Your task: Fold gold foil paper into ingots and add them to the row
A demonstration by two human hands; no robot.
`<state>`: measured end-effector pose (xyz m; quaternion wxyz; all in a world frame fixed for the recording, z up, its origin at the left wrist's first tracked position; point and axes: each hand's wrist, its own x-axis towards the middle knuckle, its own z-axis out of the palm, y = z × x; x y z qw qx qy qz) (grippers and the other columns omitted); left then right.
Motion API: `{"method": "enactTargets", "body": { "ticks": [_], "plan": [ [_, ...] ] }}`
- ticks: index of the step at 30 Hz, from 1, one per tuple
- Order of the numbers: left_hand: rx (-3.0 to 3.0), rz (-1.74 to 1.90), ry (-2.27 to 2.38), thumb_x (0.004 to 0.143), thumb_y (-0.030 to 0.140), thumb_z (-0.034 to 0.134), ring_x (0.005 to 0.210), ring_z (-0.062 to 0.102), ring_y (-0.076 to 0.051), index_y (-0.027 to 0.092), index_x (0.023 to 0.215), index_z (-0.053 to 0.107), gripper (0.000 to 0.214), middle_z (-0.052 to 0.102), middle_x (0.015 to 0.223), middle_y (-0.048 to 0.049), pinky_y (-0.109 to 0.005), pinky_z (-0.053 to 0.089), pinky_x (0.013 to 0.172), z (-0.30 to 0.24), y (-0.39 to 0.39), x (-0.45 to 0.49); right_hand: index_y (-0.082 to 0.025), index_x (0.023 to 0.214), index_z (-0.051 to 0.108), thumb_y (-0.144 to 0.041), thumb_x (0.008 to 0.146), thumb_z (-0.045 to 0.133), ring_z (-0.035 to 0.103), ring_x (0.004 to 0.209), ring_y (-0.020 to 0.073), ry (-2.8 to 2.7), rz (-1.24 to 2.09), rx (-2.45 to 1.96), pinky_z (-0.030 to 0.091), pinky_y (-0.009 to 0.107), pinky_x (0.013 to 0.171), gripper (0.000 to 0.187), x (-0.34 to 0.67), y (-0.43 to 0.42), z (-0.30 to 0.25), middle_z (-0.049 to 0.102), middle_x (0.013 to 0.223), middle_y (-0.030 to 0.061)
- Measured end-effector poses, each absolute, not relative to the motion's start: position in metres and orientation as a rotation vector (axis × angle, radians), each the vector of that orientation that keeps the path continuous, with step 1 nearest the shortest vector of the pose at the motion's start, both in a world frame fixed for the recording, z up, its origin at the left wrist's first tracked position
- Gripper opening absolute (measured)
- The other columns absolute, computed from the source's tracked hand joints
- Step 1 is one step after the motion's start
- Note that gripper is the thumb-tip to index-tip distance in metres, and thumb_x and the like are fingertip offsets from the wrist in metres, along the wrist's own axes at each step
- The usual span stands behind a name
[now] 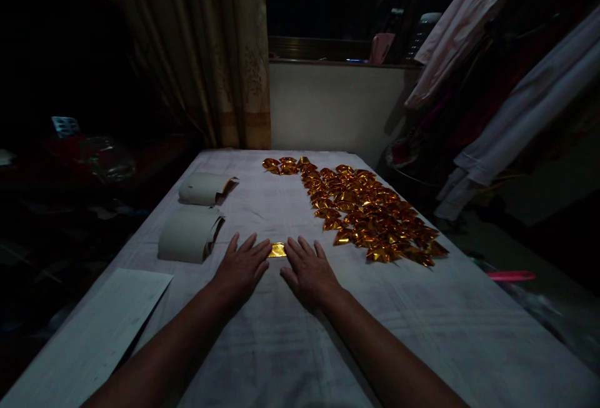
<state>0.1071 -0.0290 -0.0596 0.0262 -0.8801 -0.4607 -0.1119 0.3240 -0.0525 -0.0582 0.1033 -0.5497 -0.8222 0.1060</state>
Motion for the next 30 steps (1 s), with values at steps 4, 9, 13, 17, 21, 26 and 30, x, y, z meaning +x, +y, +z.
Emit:
{"method": "enactTargets", "body": {
  "ticks": [4,9,13,17,21,26,30],
  "plan": [
    [-2.683,-0.269,-1.368,0.095,0.028,0.059,0.122,0.058,-0.03,0.026,0.117,0.068,0.025,0.072,0.12,-0.005,-0.061,0.023,0.116,-0.039,-0.021,0.118,-0.021,0.151,0.042,-0.046,0.101,0.042,0.025,0.15,0.031,-2.38,0.34,-1.653,0.013,0.059,0.121,0.055,0.321,-0.054,-0.056,0.036,0.16,0.0064],
    [-2.646,-0.211,-1.327,0.093,0.021,0.06,0.094,0.064,-0.024,0.022,0.106,0.07,0.016,0.071,0.095,-0.0064,-0.048,0.04,0.103,-0.034,-0.019,0.128,-0.023,0.148,0.046,-0.044,0.101,0.043,0.028,0.149,0.0302,-2.332,0.334,-1.661,0.013,0.057,0.121,0.052,0.319,-0.055,-0.055,0.039,0.159,0.0058],
    [-2.66,-0.199,-1.311,0.093,0.015,0.056,0.086,0.063,-0.025,0.015,0.103,0.069,0.017,0.068,0.09,-0.0104,-0.041,0.048,0.085,-0.039,-0.021,0.13,-0.024,0.145,0.05,-0.041,0.1,0.046,0.031,0.147,0.0304,-2.294,0.308,-1.636,0.015,0.056,0.12,0.048,0.32,-0.056,-0.057,0.044,0.156,0.0066],
    [-2.676,-0.243,-1.34,0.092,0.01,0.052,0.085,0.062,-0.024,0.014,0.097,0.068,0.017,0.067,0.088,-0.0103,-0.04,0.048,0.083,-0.042,-0.019,0.129,-0.025,0.138,0.056,-0.034,0.1,0.047,0.039,0.142,0.0292,-2.253,0.255,-1.594,0.02,0.053,0.118,0.04,0.322,-0.053,-0.06,0.052,0.15,0.0067],
    [-2.675,-0.366,-1.436,0.093,0.013,0.05,0.082,0.063,-0.023,0.017,0.086,0.065,0.017,0.066,0.083,-0.0078,-0.038,0.048,0.082,-0.043,-0.019,0.127,-0.024,0.123,0.065,-0.024,0.099,0.049,0.053,0.125,0.0248,-2.199,0.188,-1.514,0.03,0.042,0.111,0.029,0.327,-0.049,-0.062,0.066,0.131,0.0069],
    [-2.583,-0.655,-1.689,0.101,0.026,0.039,0.083,0.066,-0.019,0.02,0.099,0.061,0.024,0.069,0.09,-0.0038,-0.03,0.051,0.076,-0.049,-0.031,0.134,-0.02,0.089,0.068,-0.024,0.099,0.049,0.061,0.091,0.0204,-2.035,0.223,-1.486,0.039,0.032,0.086,0.021,0.333,-0.045,-0.062,0.071,0.09,0.0051],
    [-2.518,-0.779,-1.857,0.1,0.027,0.04,0.075,0.068,-0.016,0.022,0.112,0.058,0.022,0.071,0.086,0.0002,-0.027,0.05,0.068,-0.055,-0.037,0.142,-0.02,0.082,0.065,-0.024,0.096,0.054,0.06,0.089,0.0194,-1.883,0.276,-1.49,0.039,0.031,0.084,0.018,0.336,-0.043,-0.065,0.07,0.085,0.0034]
  ]
}}
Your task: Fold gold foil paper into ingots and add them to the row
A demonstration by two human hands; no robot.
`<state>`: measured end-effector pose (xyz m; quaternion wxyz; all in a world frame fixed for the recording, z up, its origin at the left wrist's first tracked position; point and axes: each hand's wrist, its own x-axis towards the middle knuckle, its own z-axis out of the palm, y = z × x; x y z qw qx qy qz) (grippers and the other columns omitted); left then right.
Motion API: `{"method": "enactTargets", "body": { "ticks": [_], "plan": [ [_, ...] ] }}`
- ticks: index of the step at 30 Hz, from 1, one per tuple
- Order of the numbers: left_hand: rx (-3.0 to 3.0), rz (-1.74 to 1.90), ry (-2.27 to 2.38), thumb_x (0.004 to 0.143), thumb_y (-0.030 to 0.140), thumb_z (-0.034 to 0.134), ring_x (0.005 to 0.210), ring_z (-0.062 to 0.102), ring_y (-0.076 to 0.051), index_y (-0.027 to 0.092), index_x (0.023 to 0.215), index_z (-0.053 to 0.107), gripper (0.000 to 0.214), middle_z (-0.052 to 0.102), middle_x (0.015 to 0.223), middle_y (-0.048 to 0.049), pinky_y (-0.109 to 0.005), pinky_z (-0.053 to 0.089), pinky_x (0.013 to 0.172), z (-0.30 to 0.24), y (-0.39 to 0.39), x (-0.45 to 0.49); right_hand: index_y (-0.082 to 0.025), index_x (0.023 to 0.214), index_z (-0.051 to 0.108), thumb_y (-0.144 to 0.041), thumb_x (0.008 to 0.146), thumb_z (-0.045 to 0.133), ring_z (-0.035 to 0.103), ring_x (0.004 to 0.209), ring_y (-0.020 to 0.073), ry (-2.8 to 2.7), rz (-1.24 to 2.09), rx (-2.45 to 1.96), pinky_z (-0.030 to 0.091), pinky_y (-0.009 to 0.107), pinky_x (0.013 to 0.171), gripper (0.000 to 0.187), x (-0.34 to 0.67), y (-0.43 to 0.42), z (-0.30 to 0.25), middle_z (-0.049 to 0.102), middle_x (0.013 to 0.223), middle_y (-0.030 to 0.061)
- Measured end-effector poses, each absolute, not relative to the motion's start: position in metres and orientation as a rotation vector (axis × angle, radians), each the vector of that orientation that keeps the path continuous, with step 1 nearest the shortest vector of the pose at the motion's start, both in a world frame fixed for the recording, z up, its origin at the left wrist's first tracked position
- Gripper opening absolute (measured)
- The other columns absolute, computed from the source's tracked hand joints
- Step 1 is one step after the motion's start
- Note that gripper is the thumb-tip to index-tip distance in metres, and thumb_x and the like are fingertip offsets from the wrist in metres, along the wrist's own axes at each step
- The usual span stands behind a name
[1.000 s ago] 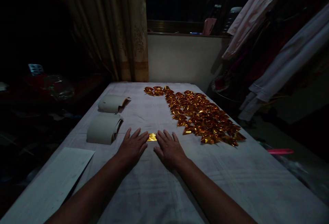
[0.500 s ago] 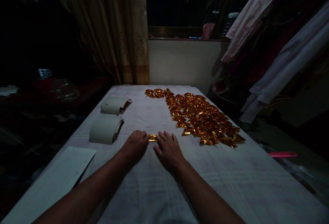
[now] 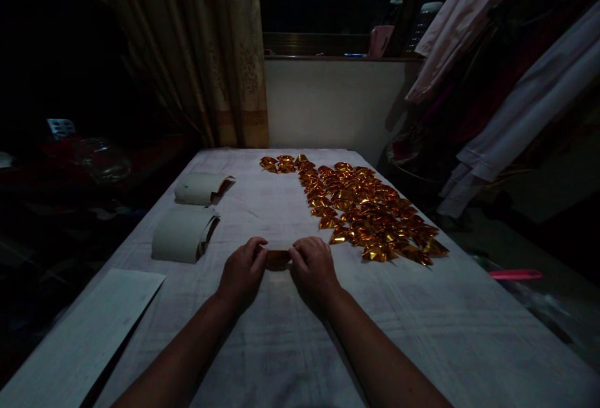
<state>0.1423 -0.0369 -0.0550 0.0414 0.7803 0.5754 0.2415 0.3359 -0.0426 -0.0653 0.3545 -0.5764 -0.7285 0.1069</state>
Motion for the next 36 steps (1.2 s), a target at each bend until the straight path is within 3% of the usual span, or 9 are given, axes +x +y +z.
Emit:
{"method": "enactTargets", "body": {
  "ticks": [5,8,13,18,24,26,28,31,36],
  "plan": [
    [2.384,0.722,1.795,0.092,0.026,0.056,0.093,0.065,-0.024,0.021,0.104,0.063,0.015,0.072,0.092,-0.0051,-0.038,0.047,0.084,-0.056,-0.038,0.149,-0.02,0.08,0.064,-0.025,0.092,0.062,0.058,0.1,0.0241,-1.892,0.129,-1.636,0.038,0.037,0.091,0.012,0.334,-0.039,-0.067,0.071,0.095,0.0057],
    [2.396,0.695,1.814,0.09,0.024,0.058,0.096,0.061,-0.026,0.021,0.096,0.063,0.009,0.071,0.096,-0.0062,-0.039,0.044,0.085,-0.055,-0.038,0.15,-0.018,0.094,0.068,-0.024,0.093,0.061,0.059,0.107,0.0259,-1.942,0.114,-1.716,0.039,0.04,0.095,0.009,0.33,-0.04,-0.065,0.071,0.107,0.0095],
    [2.399,0.655,1.859,0.091,0.023,0.056,0.093,0.058,-0.026,0.021,0.088,0.06,0.005,0.067,0.091,-0.0053,-0.039,0.042,0.084,-0.057,-0.038,0.151,-0.017,0.144,0.05,-0.026,0.099,0.049,0.04,0.142,0.0259,-2.321,0.187,-1.461,0.026,0.047,0.117,0.045,0.32,-0.058,-0.063,0.051,0.15,0.0123],
    [2.41,0.635,1.872,0.092,0.023,0.056,0.093,0.057,-0.025,0.022,0.086,0.059,0.007,0.066,0.091,-0.0048,-0.039,0.042,0.085,-0.058,-0.038,0.15,-0.015,0.153,0.038,-0.044,0.102,0.043,0.027,0.15,0.0293,-2.484,0.342,-1.51,0.015,0.057,0.122,0.059,0.321,-0.074,-0.061,0.032,0.161,0.0125],
    [2.414,0.63,1.881,0.093,0.026,0.054,0.093,0.058,-0.025,0.022,0.087,0.06,0.009,0.066,0.091,-0.0054,-0.041,0.043,0.085,-0.055,-0.04,0.153,-0.014,0.154,0.035,-0.05,0.101,0.042,0.022,0.152,0.0291,-2.414,0.355,-1.728,0.012,0.057,0.123,0.065,0.334,-0.071,-0.056,0.026,0.162,0.0123],
    [2.41,0.646,1.897,0.092,0.031,0.057,0.1,0.058,-0.027,0.021,0.092,0.062,0.011,0.068,0.099,-0.0078,-0.043,0.043,0.091,-0.057,-0.04,0.16,-0.013,0.155,0.035,-0.05,0.1,0.042,0.021,0.152,0.0287,-2.417,0.351,-1.725,0.012,0.057,0.123,0.066,0.335,-0.071,-0.056,0.025,0.162,0.0118],
    [2.4,0.647,1.933,0.091,0.039,0.06,0.119,0.054,-0.03,0.02,0.103,0.063,0.023,0.065,0.122,-0.0135,-0.049,0.038,0.103,-0.06,-0.039,0.168,-0.014,0.155,0.035,-0.051,0.1,0.041,0.021,0.152,0.0288,-2.42,0.348,-1.717,0.012,0.057,0.123,0.066,0.334,-0.071,-0.057,0.025,0.162,0.0117],
    [2.332,0.489,2.038,0.092,0.048,0.057,0.146,0.031,-0.036,0.016,0.128,0.059,0.048,0.042,0.155,-0.0195,-0.057,0.021,0.118,-0.065,-0.037,0.179,-0.015,0.155,0.035,-0.052,0.101,0.04,0.022,0.152,0.0288,-2.418,0.342,-1.705,0.012,0.057,0.123,0.066,0.334,-0.072,-0.06,0.025,0.162,0.0115],
    [2.282,0.202,2.053,0.096,0.054,0.047,0.153,0.016,-0.036,0.017,0.151,0.04,0.067,0.023,0.165,-0.0178,-0.062,0.013,0.119,-0.063,-0.036,0.171,-0.015,0.155,0.033,-0.053,0.1,0.04,0.019,0.152,0.0282,-2.406,0.371,-1.716,0.01,0.058,0.123,0.067,0.334,-0.071,-0.061,0.024,0.163,0.0105]
  ]
}}
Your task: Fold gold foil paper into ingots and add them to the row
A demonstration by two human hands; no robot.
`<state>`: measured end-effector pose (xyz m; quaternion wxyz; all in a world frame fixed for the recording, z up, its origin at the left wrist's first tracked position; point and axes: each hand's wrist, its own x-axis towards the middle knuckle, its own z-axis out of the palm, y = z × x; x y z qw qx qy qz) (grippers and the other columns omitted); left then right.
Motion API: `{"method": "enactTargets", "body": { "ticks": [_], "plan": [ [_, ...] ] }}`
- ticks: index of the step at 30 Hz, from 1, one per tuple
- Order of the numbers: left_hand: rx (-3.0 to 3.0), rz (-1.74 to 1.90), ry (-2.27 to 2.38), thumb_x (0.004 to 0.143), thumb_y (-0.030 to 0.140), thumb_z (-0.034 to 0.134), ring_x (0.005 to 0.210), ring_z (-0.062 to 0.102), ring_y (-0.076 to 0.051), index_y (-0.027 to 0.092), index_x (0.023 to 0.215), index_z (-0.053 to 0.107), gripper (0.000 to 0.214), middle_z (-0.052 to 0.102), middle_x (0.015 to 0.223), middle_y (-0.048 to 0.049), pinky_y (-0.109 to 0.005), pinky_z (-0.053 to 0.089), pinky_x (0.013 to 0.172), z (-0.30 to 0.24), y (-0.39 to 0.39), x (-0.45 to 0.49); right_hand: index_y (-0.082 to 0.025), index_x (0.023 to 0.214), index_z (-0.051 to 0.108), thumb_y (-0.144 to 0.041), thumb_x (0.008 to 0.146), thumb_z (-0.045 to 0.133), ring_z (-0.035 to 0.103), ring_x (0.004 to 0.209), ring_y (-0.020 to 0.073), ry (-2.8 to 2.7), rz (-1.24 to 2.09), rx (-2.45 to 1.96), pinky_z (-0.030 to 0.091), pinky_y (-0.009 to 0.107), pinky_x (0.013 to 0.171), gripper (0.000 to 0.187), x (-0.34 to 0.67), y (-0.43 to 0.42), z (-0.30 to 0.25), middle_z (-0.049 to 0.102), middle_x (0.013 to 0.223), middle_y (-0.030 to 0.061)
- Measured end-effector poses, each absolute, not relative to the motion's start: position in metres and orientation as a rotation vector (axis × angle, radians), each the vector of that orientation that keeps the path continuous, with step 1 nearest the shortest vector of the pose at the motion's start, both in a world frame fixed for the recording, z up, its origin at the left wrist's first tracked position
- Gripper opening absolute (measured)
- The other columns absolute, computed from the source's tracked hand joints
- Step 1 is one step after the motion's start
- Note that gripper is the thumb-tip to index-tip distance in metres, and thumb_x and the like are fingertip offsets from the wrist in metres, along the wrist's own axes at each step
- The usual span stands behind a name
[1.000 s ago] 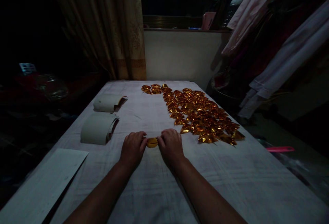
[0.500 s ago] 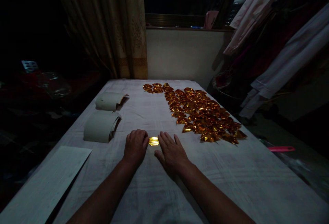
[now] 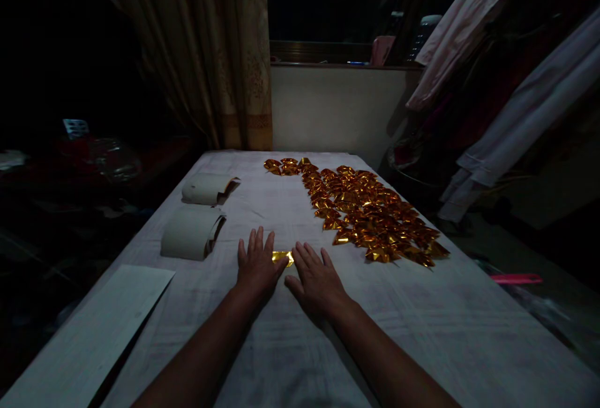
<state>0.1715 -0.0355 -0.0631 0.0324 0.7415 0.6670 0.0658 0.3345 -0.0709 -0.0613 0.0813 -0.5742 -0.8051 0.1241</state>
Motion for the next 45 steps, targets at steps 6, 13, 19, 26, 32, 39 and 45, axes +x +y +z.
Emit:
{"method": "enactTargets", "body": {
  "ticks": [6,13,19,26,32,39,45],
  "plan": [
    [2.266,0.058,2.066,0.097,0.051,0.045,0.153,0.015,-0.036,0.016,0.155,0.033,0.069,0.018,0.165,-0.0195,-0.064,0.012,0.118,-0.053,-0.041,0.152,-0.014,0.155,0.033,-0.052,0.1,0.039,0.02,0.152,0.028,-2.406,0.357,-1.711,0.011,0.057,0.123,0.067,0.334,-0.072,-0.059,0.025,0.163,0.0114],
    [2.334,0.175,1.98,0.093,0.053,0.051,0.154,0.013,-0.036,0.014,0.156,0.03,0.077,0.016,0.165,-0.0197,-0.063,0.011,0.119,-0.053,-0.041,0.167,-0.015,0.155,0.035,-0.052,0.101,0.038,0.021,0.152,0.0289,-2.416,0.314,-1.698,0.013,0.058,0.122,0.066,0.335,-0.071,-0.065,0.026,0.162,0.0117],
    [2.243,0.072,1.984,0.092,0.057,0.049,0.154,0.011,-0.037,0.014,0.158,0.026,0.082,0.013,0.166,-0.0196,-0.063,0.011,0.119,-0.057,-0.034,0.157,-0.015,0.155,0.034,-0.054,0.1,0.039,0.021,0.152,0.0285,-2.406,0.327,-1.697,0.011,0.058,0.122,0.067,0.335,-0.071,-0.065,0.026,0.163,0.0106],
    [2.117,-0.008,2.101,0.095,0.052,0.042,0.154,0.009,-0.035,0.012,0.158,0.023,0.077,0.011,0.166,-0.0194,-0.063,0.011,0.119,-0.046,-0.02,0.144,-0.014,0.155,0.034,-0.052,0.1,0.039,0.021,0.152,0.0291,-2.404,0.332,-1.711,0.013,0.058,0.122,0.067,0.334,-0.073,-0.059,0.026,0.162,0.012],
    [2.077,0.041,2.16,0.095,0.048,0.041,0.153,0.014,-0.036,0.015,0.158,0.025,0.073,0.015,0.165,-0.0188,-0.064,0.016,0.118,-0.05,-0.009,0.142,-0.015,0.155,0.035,-0.052,0.1,0.039,0.021,0.152,0.0285,-2.411,0.346,-1.719,0.012,0.057,0.123,0.066,0.334,-0.072,-0.058,0.026,0.163,0.0113],
    [2.048,0.043,2.179,0.096,0.046,0.041,0.154,0.014,-0.034,0.02,0.159,0.023,0.071,0.015,0.166,-0.0155,-0.063,0.015,0.119,-0.052,-0.007,0.141,-0.014,0.155,0.034,-0.051,0.101,0.042,0.017,0.153,0.0298,-2.404,0.259,-1.653,0.011,0.058,0.123,0.066,0.334,-0.075,-0.057,0.023,0.163,0.0121],
    [2.057,0.074,2.178,0.096,0.046,0.041,0.154,0.014,-0.035,0.019,0.159,0.023,0.07,0.017,0.166,-0.0159,-0.064,0.015,0.119,-0.05,-0.01,0.142,-0.023,0.154,0.036,-0.048,0.103,0.039,0.025,0.151,0.0237,-2.625,0.339,-1.303,0.007,0.055,0.124,0.057,0.333,-0.078,-0.048,0.034,0.16,0.0058]
  ]
}}
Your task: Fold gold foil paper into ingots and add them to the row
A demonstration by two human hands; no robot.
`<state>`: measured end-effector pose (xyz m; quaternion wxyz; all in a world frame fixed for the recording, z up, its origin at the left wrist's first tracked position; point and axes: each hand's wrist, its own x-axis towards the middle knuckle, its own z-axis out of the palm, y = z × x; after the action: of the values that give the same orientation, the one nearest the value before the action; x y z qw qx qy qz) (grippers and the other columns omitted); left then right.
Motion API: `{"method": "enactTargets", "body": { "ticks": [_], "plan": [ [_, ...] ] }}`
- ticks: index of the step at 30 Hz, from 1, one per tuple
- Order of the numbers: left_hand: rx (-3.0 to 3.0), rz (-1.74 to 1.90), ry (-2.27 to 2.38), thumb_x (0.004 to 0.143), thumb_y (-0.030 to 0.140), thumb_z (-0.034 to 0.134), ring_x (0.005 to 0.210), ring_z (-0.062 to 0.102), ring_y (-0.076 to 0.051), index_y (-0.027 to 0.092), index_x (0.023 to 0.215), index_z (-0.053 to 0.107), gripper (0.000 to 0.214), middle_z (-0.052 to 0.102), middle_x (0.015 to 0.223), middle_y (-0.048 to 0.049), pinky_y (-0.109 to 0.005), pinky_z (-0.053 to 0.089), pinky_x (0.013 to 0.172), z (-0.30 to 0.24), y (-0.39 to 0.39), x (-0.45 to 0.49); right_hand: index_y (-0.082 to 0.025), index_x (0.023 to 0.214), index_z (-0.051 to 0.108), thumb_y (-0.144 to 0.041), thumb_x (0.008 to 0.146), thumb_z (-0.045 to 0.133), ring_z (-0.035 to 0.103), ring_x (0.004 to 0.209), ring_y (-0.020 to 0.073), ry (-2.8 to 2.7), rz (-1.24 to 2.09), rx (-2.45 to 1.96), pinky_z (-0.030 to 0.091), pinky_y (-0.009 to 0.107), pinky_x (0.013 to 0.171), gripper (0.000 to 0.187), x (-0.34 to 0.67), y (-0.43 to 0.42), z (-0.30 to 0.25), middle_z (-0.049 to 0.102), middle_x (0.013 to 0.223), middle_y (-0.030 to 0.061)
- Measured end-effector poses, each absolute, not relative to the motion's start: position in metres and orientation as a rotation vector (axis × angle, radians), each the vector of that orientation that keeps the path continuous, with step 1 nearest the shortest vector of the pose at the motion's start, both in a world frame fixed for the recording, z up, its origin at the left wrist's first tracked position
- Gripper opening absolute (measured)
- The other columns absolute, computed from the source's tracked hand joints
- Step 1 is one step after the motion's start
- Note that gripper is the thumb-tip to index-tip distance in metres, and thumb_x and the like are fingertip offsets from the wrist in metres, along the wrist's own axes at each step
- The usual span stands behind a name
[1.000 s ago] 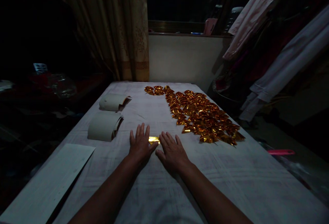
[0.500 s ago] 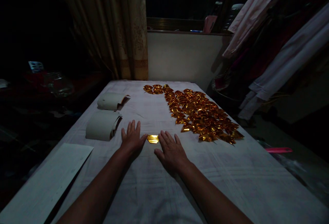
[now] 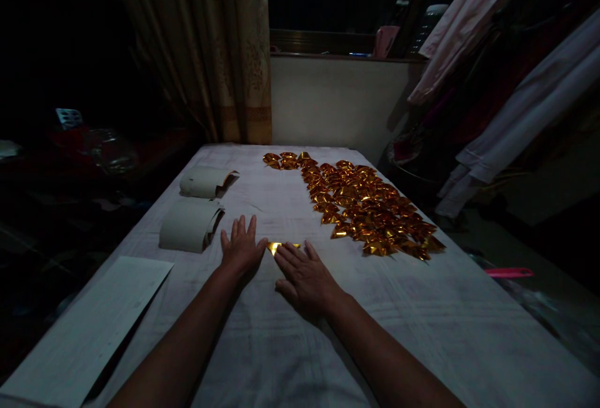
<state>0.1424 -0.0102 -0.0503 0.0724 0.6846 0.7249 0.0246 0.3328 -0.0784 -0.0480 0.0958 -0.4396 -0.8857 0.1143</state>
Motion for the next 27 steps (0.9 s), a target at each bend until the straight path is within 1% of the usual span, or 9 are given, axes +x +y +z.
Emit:
{"method": "enactTargets", "body": {
  "ticks": [3,7,11,14,16,18,21,25,27],
  "plan": [
    [2.063,0.09,2.174,0.096,0.046,0.041,0.154,0.013,-0.035,0.019,0.159,0.023,0.071,0.016,0.166,-0.0163,-0.064,0.015,0.118,-0.053,-0.009,0.141,-0.019,0.153,0.038,-0.047,0.103,0.039,0.028,0.15,0.0264,-2.555,0.333,-1.476,0.009,0.057,0.123,0.058,0.334,-0.078,-0.049,0.034,0.16,0.0096],
    [2.08,0.126,2.162,0.095,0.046,0.043,0.153,0.016,-0.037,0.018,0.158,0.026,0.071,0.019,0.165,-0.018,-0.066,0.016,0.117,-0.055,-0.007,0.14,-0.015,0.153,0.039,-0.047,0.102,0.04,0.025,0.151,0.0288,-2.439,0.324,-1.699,0.007,0.06,0.122,0.06,0.338,-0.077,-0.053,0.03,0.161,0.0115],
    [2.129,0.191,2.131,0.096,0.044,0.044,0.151,0.021,-0.039,0.018,0.153,0.039,0.062,0.027,0.163,-0.0193,-0.069,0.017,0.115,-0.052,-0.013,0.14,-0.014,0.154,0.036,-0.047,0.101,0.042,0.024,0.151,0.0291,-2.372,0.32,-1.783,0.007,0.06,0.122,0.062,0.34,-0.077,-0.054,0.03,0.161,0.0131],
    [2.226,0.264,2.05,0.1,0.039,0.042,0.151,0.026,-0.034,0.027,0.14,0.056,0.044,0.04,0.159,-0.0107,-0.066,0.015,0.118,-0.049,-0.024,0.138,-0.014,0.153,0.038,-0.045,0.101,0.044,0.024,0.151,0.0299,-2.36,0.347,-1.761,0.01,0.06,0.121,0.061,0.341,-0.077,-0.054,0.031,0.161,0.0131],
    [2.304,0.312,1.949,0.099,0.041,0.045,0.15,0.029,-0.031,0.033,0.131,0.062,0.037,0.047,0.155,-0.0053,-0.064,0.013,0.12,-0.051,-0.029,0.135,-0.014,0.152,0.04,-0.041,0.1,0.047,0.026,0.15,0.0309,-2.333,0.353,-1.748,0.013,0.061,0.121,0.059,0.34,-0.076,-0.053,0.033,0.16,0.0137],
    [2.359,0.387,1.831,0.096,0.043,0.054,0.148,0.033,-0.032,0.034,0.126,0.064,0.033,0.052,0.151,-0.0046,-0.065,0.011,0.119,-0.054,-0.032,0.133,-0.015,0.151,0.041,-0.036,0.098,0.051,0.031,0.148,0.0319,-2.269,0.343,-1.753,0.017,0.06,0.119,0.058,0.338,-0.073,-0.053,0.037,0.158,0.0149],
    [2.372,0.545,1.713,0.09,0.04,0.064,0.144,0.039,-0.034,0.031,0.114,0.068,0.026,0.06,0.142,-0.0055,-0.069,0.009,0.117,-0.061,-0.032,0.13,-0.016,0.146,0.047,-0.03,0.095,0.056,0.042,0.141,0.0316,-2.174,0.318,-1.727,0.027,0.056,0.116,0.054,0.335,-0.064,-0.053,0.049,0.151,0.0155],
    [2.34,0.691,1.645,0.087,0.032,0.066,0.136,0.049,-0.033,0.027,0.1,0.067,0.014,0.069,0.128,-0.0054,-0.067,0.013,0.117,-0.062,-0.033,0.13,-0.019,0.133,0.06,-0.028,0.093,0.06,0.057,0.124,0.0281,-2.066,0.295,-1.65,0.04,0.045,0.104,0.042,0.338,-0.051,-0.056,0.066,0.132,0.0126],
    [2.357,0.732,1.591,0.087,0.031,0.064,0.123,0.059,-0.029,0.025,0.096,0.065,0.01,0.073,0.115,-0.0046,-0.064,0.016,0.117,-0.059,-0.035,0.131,-0.021,0.124,0.066,-0.028,0.094,0.057,0.062,0.114,0.0265,-1.993,0.284,-1.628,0.044,0.041,0.098,0.032,0.342,-0.047,-0.06,0.071,0.121,0.0104]
  ]
}}
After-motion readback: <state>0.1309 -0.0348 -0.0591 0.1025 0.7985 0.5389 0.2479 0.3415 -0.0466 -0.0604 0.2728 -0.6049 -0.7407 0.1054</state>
